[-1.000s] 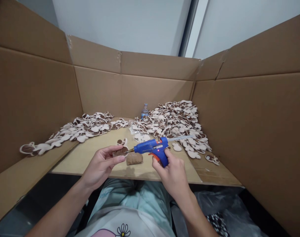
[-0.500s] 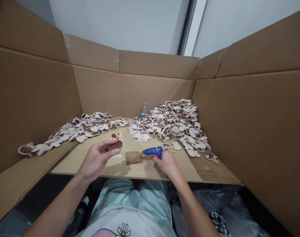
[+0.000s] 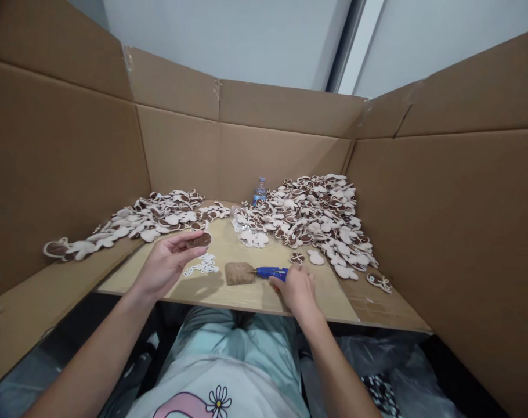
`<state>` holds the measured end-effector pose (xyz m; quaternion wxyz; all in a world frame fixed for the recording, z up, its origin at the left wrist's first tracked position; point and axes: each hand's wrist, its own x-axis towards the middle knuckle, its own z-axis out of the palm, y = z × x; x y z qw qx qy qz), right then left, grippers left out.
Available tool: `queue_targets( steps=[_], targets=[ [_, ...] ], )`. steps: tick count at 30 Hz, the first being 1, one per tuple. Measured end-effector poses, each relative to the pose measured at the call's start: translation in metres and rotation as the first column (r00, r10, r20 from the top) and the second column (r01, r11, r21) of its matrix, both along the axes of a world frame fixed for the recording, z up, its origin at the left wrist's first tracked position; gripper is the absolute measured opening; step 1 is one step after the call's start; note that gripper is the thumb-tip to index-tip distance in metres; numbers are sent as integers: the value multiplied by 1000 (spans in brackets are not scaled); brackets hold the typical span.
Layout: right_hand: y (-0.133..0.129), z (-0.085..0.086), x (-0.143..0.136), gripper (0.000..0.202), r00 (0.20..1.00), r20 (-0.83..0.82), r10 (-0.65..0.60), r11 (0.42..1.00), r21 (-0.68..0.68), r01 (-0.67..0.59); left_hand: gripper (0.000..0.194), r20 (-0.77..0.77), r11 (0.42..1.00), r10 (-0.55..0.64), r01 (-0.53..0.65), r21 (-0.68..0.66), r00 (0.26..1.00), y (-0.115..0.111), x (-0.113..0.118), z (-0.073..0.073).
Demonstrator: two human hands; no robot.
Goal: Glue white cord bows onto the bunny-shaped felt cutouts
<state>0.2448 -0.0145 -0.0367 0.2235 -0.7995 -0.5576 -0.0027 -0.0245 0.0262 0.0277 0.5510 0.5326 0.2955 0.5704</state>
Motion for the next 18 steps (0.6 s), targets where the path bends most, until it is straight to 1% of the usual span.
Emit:
queue_targets(
  steps=[1, 2, 3, 5, 6, 8, 10, 12, 14, 16, 18],
  targets=[
    [-3, 3, -6, 32, 999, 30, 21, 999, 45, -22, 34, 1, 1000, -3, 3, 0, 1000, 0, -1, 0],
    [-5, 6, -15, 30, 996, 55, 71, 993, 94, -76, 34, 3, 1000, -5, 5, -1, 1000, 0, -1, 0],
    [-7, 8, -25, 23, 985, 73, 157, 976, 139, -165, 35, 6, 1000, -7, 7, -3, 1000, 0, -1, 0],
    [-6, 12, -50, 9, 919, 23, 393, 908, 146, -392, 35, 14, 1000, -11, 11, -9, 1000, -1, -2, 1],
    [-2, 12, -62, 11, 868, -16, 497, 862, 121, -491, 35, 16, 1000, -13, 13, -12, 1000, -1, -2, 1],
    [12, 11, -85, 19, 787, -48, 615, 788, 78, -611, 35, 17, 1000, -14, 14, -9, 1000, -2, -3, 2],
    [33, 8, -102, 22, 757, -51, 652, 758, 53, -650, 34, 15, 1000, -8, 8, -1, 1000, -2, -4, 3],
    [55, 7, -113, 25, 735, -56, 676, 737, 34, -675, 33, 20, 1000, 4, -4, 4, 1000, -1, -5, 4],
    [73, 6, -120, 22, 711, -60, 701, 712, 12, -702, 33, 25, 1000, 14, -14, 0, 1000, 0, -6, 5],
    [83, 7, -124, 19, 686, -64, 725, 687, -8, -727, 33, 32, 1000, 12, -12, -2, 999, 0, -6, 5],
    [86, 8, -127, 19, 668, -67, 742, 668, -23, -744, 33, 38, 1000, 6, -6, 2, 999, 1, -7, 5]
  ],
)
